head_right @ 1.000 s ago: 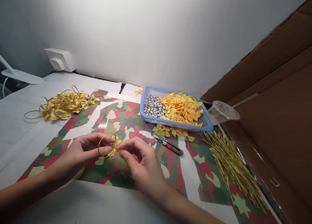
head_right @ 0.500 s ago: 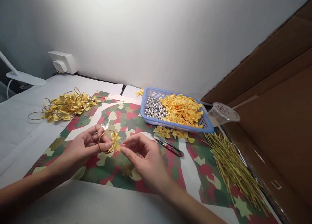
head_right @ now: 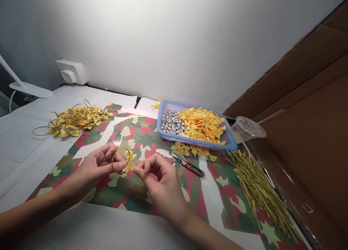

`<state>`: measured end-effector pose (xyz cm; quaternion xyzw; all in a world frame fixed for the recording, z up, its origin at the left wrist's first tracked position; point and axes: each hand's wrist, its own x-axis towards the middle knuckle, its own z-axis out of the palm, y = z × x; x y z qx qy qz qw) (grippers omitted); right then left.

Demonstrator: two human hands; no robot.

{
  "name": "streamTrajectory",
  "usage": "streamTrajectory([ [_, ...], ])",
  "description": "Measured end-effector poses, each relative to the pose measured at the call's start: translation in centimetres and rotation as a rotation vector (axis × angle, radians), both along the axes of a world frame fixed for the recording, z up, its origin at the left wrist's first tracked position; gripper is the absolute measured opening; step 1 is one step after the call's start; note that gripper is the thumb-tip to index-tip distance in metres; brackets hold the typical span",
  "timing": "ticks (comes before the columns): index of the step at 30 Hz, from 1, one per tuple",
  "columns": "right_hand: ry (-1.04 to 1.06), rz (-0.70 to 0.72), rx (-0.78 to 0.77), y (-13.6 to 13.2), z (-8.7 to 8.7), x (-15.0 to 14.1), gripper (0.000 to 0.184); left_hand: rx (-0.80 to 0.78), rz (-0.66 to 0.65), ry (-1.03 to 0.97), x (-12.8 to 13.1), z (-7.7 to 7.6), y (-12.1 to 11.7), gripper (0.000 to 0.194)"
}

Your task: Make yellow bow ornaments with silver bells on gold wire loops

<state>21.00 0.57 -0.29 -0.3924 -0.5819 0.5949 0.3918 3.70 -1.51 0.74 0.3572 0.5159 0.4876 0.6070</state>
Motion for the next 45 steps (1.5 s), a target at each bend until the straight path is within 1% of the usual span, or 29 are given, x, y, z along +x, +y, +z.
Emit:
streamTrajectory([
  [3, 0.014, 0.007, -0.011, -0.1, 0.0, -0.1, 0.032, -0.02, -0.032, -0.003, 0.3, 0.1, -0.1, 0.051],
  [6, -0.014, 0.024, -0.003, 0.1, 0.1, 0.0, 0.026, -0.014, -0.043, -0.009, 0.3, 0.0, -0.1, 0.051],
  [9, -0.094, 0.011, 0.134, 0.5, 0.4, 0.5, 0.015, 0.016, -0.071, 0.007, 0.1, -0.5, -0.2, 0.047],
  [11, -0.163, 0.013, 0.257, 0.9, 0.9, 1.0, 0.016, 0.063, -0.125, 0.026, 0.1, -0.9, -0.5, 0.043],
  [13, -0.226, 0.085, 0.339, 1.2, 1.4, 1.5, 0.022, 0.099, -0.199, 0.053, 0.2, -1.3, -0.9, 0.04],
  [15, -0.264, 0.21, 0.375, 1.4, 1.9, 1.9, 0.023, 0.102, -0.26, 0.079, 0.4, -1.5, -1.2, 0.038],
  [17, -0.303, 0.3, 0.402, 1.6, 2.3, 2.2, 0.024, 0.099, -0.279, 0.088, 0.5, -1.4, -1.4, 0.038],
  [19, -0.37, 0.331, 0.444, 1.8, 2.4, 2.4, 0.026, 0.096, -0.272, 0.086, 0.6, -1.2, -1.3, 0.039],
  [21, -0.437, 0.341, 0.478, 2.0, 2.4, 2.5, 0.022, 0.094, -0.26, 0.082, 0.5, -1.1, -1.2, 0.04],
  [24, -0.478, 0.386, 0.471, 2.1, 2.2, 2.4, 0.013, 0.11, -0.26, 0.101, 0.5, -1.0, -1.2, 0.039],
  [28, -0.469, 0.393, 0.47, 1.9, 2.2, 2.1, 0.012, 0.115, -0.269, 0.136, 0.4, -1.2, -1.3, 0.039],
  [31, -0.501, 0.39, 0.506, 1.7, 2.3, 1.9, 0.012, 0.097, -0.275, 0.146, 0.4, -1.4, -1.4, 0.039],
  [33, -0.551, 0.401, 0.542, 1.6, 2.1, 1.8, 0.011, 0.09, -0.277, 0.188, 0.5, -1.5, -1.5, 0.039],
  [36, -0.646, 0.424, 0.641, 1.3, 1.6, 1.8, 0.009, 0.116, -0.287, 0.287, 0.8, -1.7, -1.7, 0.038],
  [39, -0.735, 0.426, 0.824, 1.0, 1.1, 1.8, 0.012, 0.144, -0.302, 0.355, 1.2, -1.9, -2.0, 0.035],
  [41, -0.788, 0.428, 0.92, 0.6, 0.8, 1.7, 0.015, 0.151, -0.313, 0.391, 1.4, -2.0, -2.1, 0.033],
  [45, -0.854, 0.437, 0.999, 0.2, 0.6, 1.8, 0.018, 0.175, -0.355, 0.428, 1.4, -2.4, -2.2, 0.031],
])
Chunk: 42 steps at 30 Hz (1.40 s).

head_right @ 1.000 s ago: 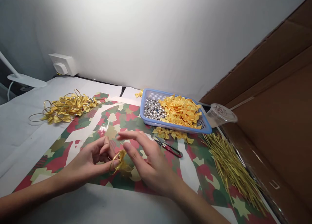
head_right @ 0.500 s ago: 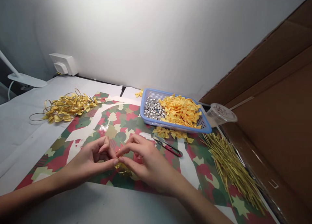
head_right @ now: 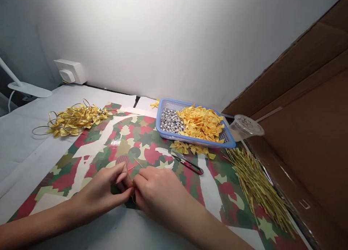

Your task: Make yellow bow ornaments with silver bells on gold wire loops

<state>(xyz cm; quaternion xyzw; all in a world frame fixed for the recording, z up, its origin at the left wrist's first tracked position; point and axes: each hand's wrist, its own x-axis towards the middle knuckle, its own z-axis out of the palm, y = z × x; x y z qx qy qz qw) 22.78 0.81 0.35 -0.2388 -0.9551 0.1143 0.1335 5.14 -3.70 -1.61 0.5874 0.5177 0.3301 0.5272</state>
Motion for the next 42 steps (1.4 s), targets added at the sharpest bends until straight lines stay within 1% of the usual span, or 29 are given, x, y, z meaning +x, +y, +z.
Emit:
streamTrajectory([
  [3, -0.042, 0.007, 0.017, 0.0, 0.0, 0.0, 0.019, 0.04, -0.031, 0.054, 0.0, -0.3, -0.2, 0.029],
  [8, -0.117, 0.049, -0.051, -0.1, 0.5, -0.2, 0.013, 0.141, -0.055, 0.182, 0.2, -0.8, -0.6, 0.029],
  [13, -0.141, 0.053, -0.006, -0.4, 0.8, -0.2, 0.015, 0.143, -0.085, 0.197, 0.4, -0.9, -0.9, 0.028],
  [18, -0.089, 0.01, 0.046, -0.8, 0.7, -0.3, 0.016, 0.157, -0.036, 0.192, 0.3, -0.8, -0.8, 0.03],
  [24, -0.015, -0.021, 0.075, -1.1, 0.1, -0.3, 0.014, 0.19, -0.026, 0.227, 0.2, -0.8, -0.6, 0.03],
  [28, 0.071, -0.034, 0.111, -1.1, 0.0, -0.4, 0.018, 0.142, -0.009, 0.141, 0.1, -0.2, -0.4, 0.03],
  [31, 0.072, -0.033, 0.102, -0.9, 0.2, -0.3, 0.019, 0.126, -0.01, 0.114, 0.1, -0.1, -0.4, 0.029],
  [34, 0.051, -0.035, 0.092, -0.9, 0.4, -0.3, 0.017, 0.188, -0.014, 0.195, 0.1, -0.5, -0.5, 0.029],
  [38, 0.041, -0.035, 0.169, -1.2, 0.1, -0.4, 0.021, 0.305, -0.065, 0.32, 0.1, -0.8, -0.8, 0.026],
  [42, 0.091, -0.049, 0.218, -1.5, -0.4, -0.6, 0.025, 0.357, -0.078, 0.344, 0.1, -0.6, -0.8, 0.024],
])
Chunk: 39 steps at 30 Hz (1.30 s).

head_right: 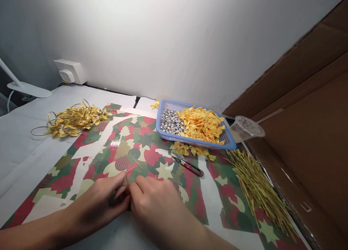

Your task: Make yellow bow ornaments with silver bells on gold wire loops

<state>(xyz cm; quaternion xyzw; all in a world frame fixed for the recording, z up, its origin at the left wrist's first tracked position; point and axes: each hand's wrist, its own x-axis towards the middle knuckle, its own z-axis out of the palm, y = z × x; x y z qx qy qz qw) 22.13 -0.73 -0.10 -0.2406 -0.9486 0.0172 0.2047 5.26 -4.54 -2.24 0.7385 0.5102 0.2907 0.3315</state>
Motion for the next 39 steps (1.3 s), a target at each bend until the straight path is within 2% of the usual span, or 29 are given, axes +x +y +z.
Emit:
streamTrajectory([
  [7, 0.063, -0.026, -0.036, -0.2, 0.1, -0.1, 0.031, -0.02, 0.027, -0.051, 0.0, 0.5, 0.2, 0.028],
  [14, 0.039, -0.012, -0.105, 0.1, 0.0, 0.2, 0.032, -0.195, 0.054, -0.276, -0.3, 1.0, 0.6, 0.031],
  [20, 0.091, -0.01, -0.343, 0.5, 0.1, 0.3, 0.023, -0.365, 0.094, -0.398, -0.4, 1.0, 1.0, 0.035],
  [27, 0.185, -0.009, -0.438, 1.0, 0.7, 0.1, 0.019, -0.37, 0.111, -0.443, -0.6, 1.5, 1.1, 0.033],
  [33, 0.138, 0.054, -0.687, 2.0, 1.7, 0.5, 0.011, -0.397, 0.108, -0.475, -0.6, 1.7, 1.1, 0.035],
  [39, 0.246, 0.028, -0.79, 2.3, 1.1, 0.2, 0.016, -0.416, 0.1, -0.504, -0.5, 1.5, 1.3, 0.036],
])
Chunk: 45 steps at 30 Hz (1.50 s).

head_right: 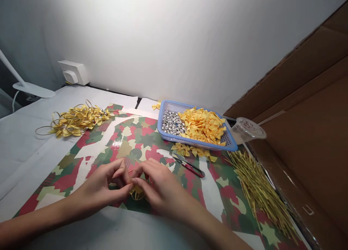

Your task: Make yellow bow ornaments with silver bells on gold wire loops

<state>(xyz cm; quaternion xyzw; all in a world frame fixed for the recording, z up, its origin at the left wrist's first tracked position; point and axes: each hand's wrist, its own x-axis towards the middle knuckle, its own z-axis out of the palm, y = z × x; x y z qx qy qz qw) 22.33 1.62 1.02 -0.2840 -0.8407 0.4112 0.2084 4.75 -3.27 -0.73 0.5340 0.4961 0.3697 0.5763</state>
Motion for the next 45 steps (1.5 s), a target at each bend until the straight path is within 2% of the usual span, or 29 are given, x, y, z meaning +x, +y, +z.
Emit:
streamTrajectory([
  [6, 0.099, -0.123, -0.162, -0.2, -1.3, -0.6, 0.013, -0.057, 0.005, -0.061, -0.4, -0.2, 0.5, 0.036],
  [12, 0.202, -0.232, -0.222, -0.3, -1.5, -0.7, 0.012, -0.118, -0.042, -0.109, -0.2, -1.0, 0.5, 0.037],
  [16, 0.24, -0.302, -0.213, -0.2, -1.1, -0.6, 0.015, -0.137, -0.056, -0.112, 0.1, -1.2, 0.5, 0.037],
  [27, 0.391, -0.364, -0.182, -0.2, 0.6, 0.2, 0.009, -0.155, -0.086, -0.117, 0.0, -1.3, 0.5, 0.038],
  [39, 0.407, -0.398, -0.109, -0.6, 1.2, 0.3, 0.014, -0.189, -0.086, -0.109, 0.0, -1.0, 0.6, 0.037],
  [45, 0.446, -0.389, -0.13, -0.5, 1.2, 0.4, 0.008, -0.193, -0.102, -0.107, -0.1, -1.2, 0.5, 0.035],
])
